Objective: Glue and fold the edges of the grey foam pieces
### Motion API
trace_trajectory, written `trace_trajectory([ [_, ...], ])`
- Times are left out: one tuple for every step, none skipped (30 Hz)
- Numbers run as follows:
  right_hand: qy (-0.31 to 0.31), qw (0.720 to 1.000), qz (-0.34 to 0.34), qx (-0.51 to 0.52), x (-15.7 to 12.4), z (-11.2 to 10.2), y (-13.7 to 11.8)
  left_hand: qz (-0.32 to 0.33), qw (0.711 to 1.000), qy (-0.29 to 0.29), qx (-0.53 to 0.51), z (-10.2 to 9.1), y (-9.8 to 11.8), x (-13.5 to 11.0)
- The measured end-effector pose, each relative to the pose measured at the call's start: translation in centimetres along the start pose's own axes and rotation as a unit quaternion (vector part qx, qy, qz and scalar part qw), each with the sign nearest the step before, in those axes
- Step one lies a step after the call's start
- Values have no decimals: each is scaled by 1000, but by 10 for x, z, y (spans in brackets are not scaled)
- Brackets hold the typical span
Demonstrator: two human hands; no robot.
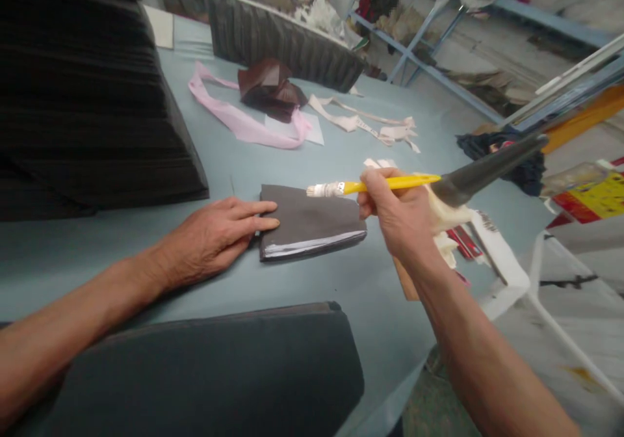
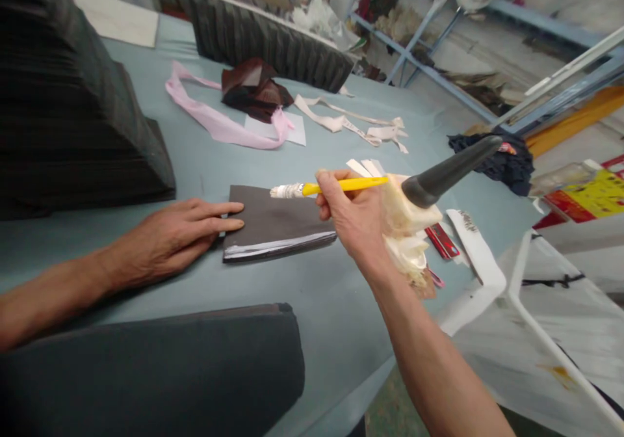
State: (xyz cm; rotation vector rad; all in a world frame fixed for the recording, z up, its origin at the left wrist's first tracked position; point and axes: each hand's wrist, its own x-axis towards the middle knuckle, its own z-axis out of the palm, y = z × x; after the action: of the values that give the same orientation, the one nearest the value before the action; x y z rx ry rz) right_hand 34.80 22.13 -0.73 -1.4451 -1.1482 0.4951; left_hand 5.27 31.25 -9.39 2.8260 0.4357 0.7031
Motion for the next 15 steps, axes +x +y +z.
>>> trace_trajectory([
  [-20, 1000, 5, 2, 4, 10, 0, -3, 1000, -4, 1, -1, 1, 0],
  [-40, 999, 10, 3, 7, 19, 1, -6, 1000, -7, 3, -1, 2, 0],
  [-56, 998, 14, 5, 10, 28, 2, -9, 1000, -11, 4, -2, 3, 1],
  [-69, 997, 15, 7, 13, 36, 2, -10, 1000, -11, 6, -3, 3, 1],
  [-80, 997, 14, 8, 15, 44, 3, -10, 1000, -13, 7, -3, 4, 1],
  [-89, 996, 10, 7, 17, 50, 4, -9, 1000, -13, 9, -4, 4, 1],
  [-99, 995, 5, 6, 20, 56, 6, -6, 1000, -13, 11, -4, 4, 2],
  [-107, 994, 0, 5, 22, 61, 7, -4, 1000, -13, 14, -3, 4, 2],
  [-114, 993, -4, 4, 24, 65, 8, -3, 1000, -14, 15, -3, 4, 1],
  [-121, 993, -7, 6, 25, 68, 9, -3, 1000, -14, 15, -3, 4, 1],
  [-125, 992, -8, 8, 27, 71, 10, -1, 1000, -13, 14, -3, 4, 1],
  [-129, 992, -8, 11, 28, 72, 11, 0, 1000, -13, 13, -2, 4, 1],
  [-132, 991, -7, 14, 29, 74, 12, 1, 1000, -12, 12, -2, 4, 1],
  [-135, 991, -7, 17, 30, 74, 13, 3, 1000, -10, 13, -2, 4, 1],
  [-136, 990, -7, 20, 31, 75, 13, 4, 1000, -10, 13, -2, 4, 1],
])
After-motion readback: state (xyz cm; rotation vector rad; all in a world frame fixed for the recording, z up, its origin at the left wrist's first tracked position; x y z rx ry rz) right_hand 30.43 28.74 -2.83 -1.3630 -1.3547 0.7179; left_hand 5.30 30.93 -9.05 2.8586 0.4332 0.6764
